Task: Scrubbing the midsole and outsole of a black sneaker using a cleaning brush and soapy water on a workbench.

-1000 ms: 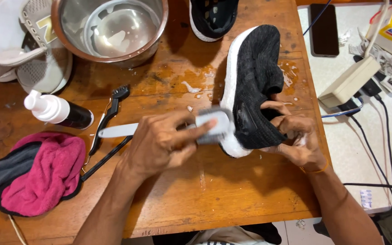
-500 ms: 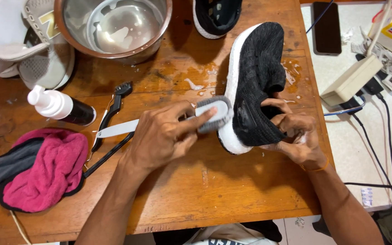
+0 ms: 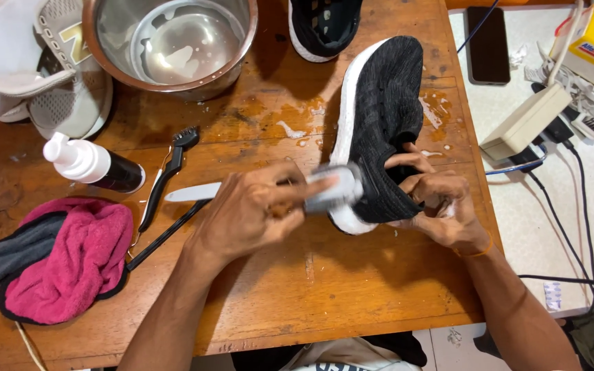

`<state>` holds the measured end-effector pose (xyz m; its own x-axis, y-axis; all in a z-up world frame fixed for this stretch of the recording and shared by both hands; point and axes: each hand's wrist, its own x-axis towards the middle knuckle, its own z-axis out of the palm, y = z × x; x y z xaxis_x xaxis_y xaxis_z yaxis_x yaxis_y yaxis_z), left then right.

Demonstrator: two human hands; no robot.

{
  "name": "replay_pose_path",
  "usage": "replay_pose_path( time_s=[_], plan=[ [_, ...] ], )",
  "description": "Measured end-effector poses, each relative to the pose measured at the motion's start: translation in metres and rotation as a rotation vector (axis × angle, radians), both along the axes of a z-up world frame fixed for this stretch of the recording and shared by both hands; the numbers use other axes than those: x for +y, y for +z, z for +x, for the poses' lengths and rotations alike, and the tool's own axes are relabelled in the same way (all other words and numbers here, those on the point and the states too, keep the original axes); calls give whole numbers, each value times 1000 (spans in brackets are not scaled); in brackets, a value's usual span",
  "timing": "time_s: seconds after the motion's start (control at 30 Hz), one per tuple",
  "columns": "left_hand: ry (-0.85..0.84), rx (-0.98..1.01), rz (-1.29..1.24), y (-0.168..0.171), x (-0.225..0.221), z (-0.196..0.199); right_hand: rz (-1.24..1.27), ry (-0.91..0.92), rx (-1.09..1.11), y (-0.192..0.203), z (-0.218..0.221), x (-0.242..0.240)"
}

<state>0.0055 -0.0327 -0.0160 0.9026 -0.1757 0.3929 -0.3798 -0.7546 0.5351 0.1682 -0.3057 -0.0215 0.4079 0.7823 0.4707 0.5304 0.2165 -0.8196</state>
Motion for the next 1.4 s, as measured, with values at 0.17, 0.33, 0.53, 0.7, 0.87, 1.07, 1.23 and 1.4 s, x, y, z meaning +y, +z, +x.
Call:
replay_pose_path(
  time_s=[0.17, 0.33, 0.53, 0.7, 0.87, 1.07, 1.23, 1.4],
  plan=[
    [236, 8, 121, 9, 4, -1, -141, 111, -175, 33, 4, -2],
    [380, -33, 102, 5, 5, -4, -301, 9, -396, 54, 5, -17],
    [530, -82, 95, 12, 1, -3, -399, -282, -567, 64, -11, -15],
    [532, -58, 85, 12, -1, -3, -968, -366, -692, 93, -44, 22],
    [542, -85, 92, 11, -3, -2, -1234, -457, -797, 74, -46, 43],
    [539, -65, 98, 13, -3, -1, -1219, -456, -654, 63, -40, 40],
    [535, -65, 115, 6, -2, -1, -782, -455, -277, 68, -28, 14],
    [485, -60, 135, 7, -6, 2, -542, -544, 102, 66, -15, -13]
  ],
)
